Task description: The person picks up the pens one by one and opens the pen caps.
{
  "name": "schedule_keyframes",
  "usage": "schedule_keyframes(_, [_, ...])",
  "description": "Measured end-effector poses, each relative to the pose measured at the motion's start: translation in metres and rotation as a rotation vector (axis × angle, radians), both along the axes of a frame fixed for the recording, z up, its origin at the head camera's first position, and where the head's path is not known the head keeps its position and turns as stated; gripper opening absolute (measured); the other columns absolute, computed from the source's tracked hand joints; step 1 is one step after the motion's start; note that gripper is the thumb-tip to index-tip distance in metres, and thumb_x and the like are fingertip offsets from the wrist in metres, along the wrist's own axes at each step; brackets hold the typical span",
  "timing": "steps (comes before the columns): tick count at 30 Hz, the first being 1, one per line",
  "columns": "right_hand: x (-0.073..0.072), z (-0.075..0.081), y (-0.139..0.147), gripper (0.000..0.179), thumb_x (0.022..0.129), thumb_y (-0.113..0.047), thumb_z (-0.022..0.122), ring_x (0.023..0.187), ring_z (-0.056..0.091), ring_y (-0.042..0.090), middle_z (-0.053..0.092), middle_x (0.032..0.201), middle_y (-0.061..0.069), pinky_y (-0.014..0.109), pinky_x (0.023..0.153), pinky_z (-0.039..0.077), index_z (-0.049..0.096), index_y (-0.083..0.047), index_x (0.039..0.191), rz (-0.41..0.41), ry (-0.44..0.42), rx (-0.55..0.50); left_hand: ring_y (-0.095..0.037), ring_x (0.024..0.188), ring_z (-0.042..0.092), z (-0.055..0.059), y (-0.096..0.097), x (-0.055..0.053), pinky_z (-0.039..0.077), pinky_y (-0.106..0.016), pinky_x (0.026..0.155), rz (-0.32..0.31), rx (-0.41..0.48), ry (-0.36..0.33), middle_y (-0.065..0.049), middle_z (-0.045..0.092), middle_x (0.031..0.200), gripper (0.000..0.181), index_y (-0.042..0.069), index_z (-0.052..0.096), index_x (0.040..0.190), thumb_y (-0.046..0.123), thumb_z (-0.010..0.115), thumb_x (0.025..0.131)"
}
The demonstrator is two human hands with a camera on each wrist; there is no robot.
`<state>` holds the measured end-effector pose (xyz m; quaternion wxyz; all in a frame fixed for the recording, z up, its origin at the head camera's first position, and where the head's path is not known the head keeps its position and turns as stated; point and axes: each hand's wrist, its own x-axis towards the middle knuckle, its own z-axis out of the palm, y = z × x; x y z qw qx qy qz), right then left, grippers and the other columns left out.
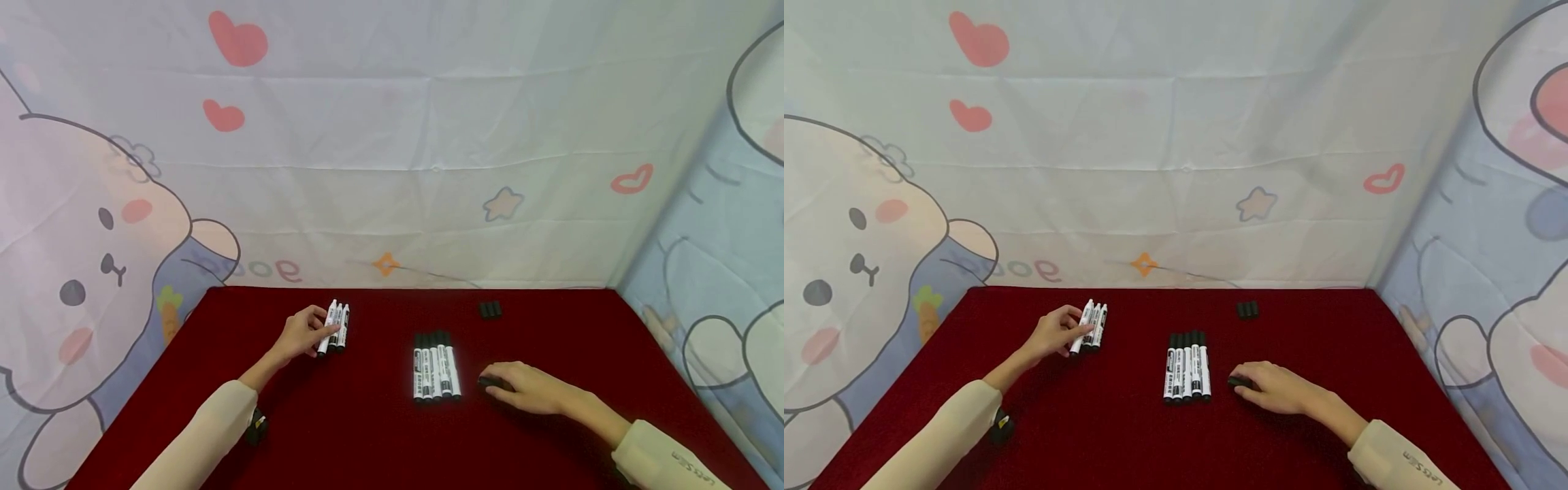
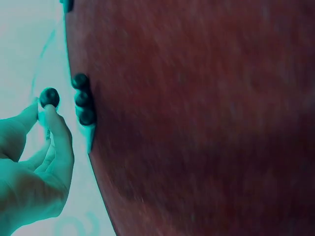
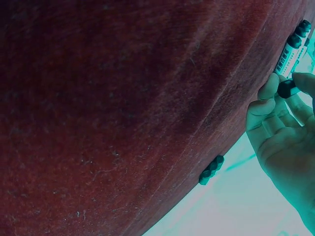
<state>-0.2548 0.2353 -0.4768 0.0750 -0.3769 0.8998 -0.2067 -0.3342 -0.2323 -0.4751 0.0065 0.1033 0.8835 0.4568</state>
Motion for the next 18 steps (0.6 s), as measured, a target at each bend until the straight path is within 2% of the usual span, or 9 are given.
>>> schedule_keyframes(4, [0.000, -0.001, 0.000, 0.034, 0.108, -0.032, 0.052, 0.118, 0.066, 0.023, 0.070, 0.127, 0.003, 0.043, 0.097, 0.057, 0.064, -0.008, 0.129, 0.001, 0.001, -0.002, -0.012, 0.046, 0.058, -0.005, -0.006, -0.011, 0.057, -0.033, 0.045, 0.035, -0.070, 0.041, -0.016, 0.066, 0.084, 0.045, -0.007, 0.056, 0.124, 0.020, 0.076, 0.094])
schedule_keyframes(10, [-0.001, -0.002, -0.001, 0.035, 0.109, -0.034, 0.050, 0.118, 0.066, 0.023, 0.070, 0.127, 0.003, 0.042, 0.097, 0.057, 0.064, -0.009, 0.130, 0.005, 0.002, -0.017, -0.015, 0.053, 0.060, -0.010, -0.014, -0.025, 0.059, -0.035, 0.048, 0.072, -0.047, -0.017, -0.020, 0.064, 0.090, 0.047, -0.009, 0.054, 0.126, 0.021, 0.074, 0.096])
schedule_keyframes(16, [-0.001, -0.004, -0.004, 0.037, 0.109, -0.034, 0.050, 0.119, 0.066, 0.024, 0.069, 0.128, 0.004, 0.044, 0.098, 0.057, 0.063, -0.008, 0.131, 0.007, 0.000, -0.023, -0.016, 0.060, 0.061, -0.015, -0.018, -0.033, 0.061, -0.036, 0.052, 0.076, -0.041, -0.081, -0.019, 0.064, 0.090, 0.049, -0.009, 0.052, 0.128, 0.024, 0.072, 0.097])
schedule_keyframes(18, [-0.001, -0.004, -0.004, 0.036, 0.109, -0.033, 0.050, 0.117, 0.066, 0.020, 0.069, 0.127, 0.003, 0.042, 0.097, 0.057, 0.064, -0.008, 0.131, 0.010, 0.006, -0.028, -0.017, 0.061, 0.062, -0.017, -0.018, -0.035, 0.061, -0.036, 0.053, 0.083, -0.040, -0.096, -0.018, 0.064, 0.090, 0.049, -0.008, 0.052, 0.128, 0.025, 0.072, 0.097])
